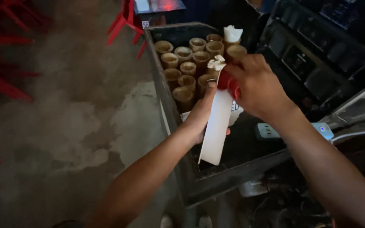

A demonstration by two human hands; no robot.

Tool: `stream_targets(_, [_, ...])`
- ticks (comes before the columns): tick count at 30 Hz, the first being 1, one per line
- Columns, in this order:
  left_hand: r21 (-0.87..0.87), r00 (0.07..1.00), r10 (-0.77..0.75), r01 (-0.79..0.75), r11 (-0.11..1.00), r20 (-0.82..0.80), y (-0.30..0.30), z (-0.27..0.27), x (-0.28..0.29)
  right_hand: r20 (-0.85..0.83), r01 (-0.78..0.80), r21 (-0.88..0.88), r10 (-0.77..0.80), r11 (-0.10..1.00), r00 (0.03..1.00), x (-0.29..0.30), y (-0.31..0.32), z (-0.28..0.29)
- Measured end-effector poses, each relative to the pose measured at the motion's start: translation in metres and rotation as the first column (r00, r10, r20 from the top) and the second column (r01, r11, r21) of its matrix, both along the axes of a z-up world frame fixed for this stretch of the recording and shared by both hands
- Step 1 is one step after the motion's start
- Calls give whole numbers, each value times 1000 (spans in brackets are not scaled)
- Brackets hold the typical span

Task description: Wiping down reserved signs and bamboo cups with a red cloth.

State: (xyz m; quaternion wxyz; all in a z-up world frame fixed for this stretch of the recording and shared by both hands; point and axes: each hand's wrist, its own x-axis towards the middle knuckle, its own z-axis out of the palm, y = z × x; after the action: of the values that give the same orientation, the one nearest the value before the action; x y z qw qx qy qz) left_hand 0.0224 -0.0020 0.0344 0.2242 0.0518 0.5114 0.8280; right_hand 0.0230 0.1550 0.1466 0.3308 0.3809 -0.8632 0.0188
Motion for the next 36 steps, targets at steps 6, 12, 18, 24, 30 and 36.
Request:
stream_targets(6, [-2, 997, 76, -76, 997, -14, 0, -4, -7, -92, -8, 46, 12, 999, 996, 19, -19, -20])
stream_targets(12, [212, 992, 100, -81, 974, -80, -8, 6, -2, 226, -204, 217, 154, 955, 962, 72, -20, -45])
stream_targets(18, [112, 969, 174, -156, 981, -177, 2, -16, -21, 9, -207, 70, 207, 976, 978, 38, -8, -46])
stream_targets(24, [-67, 991, 124, -127, 990, -51, 0, 9, 11, -268, 57, -54, -70, 997, 961, -64, 13, -28])
stream_targets(30, [45, 971, 174, -168, 985, -167, 0, 4, 2, 9, 113, -464, -123, 878, 992, -32, 16, 12])
stream_targets(36, [101, 970, 152, -135, 986, -190, 5, -22, -13, -45, 5, 98, -1, 995, 999, 51, -25, -35])
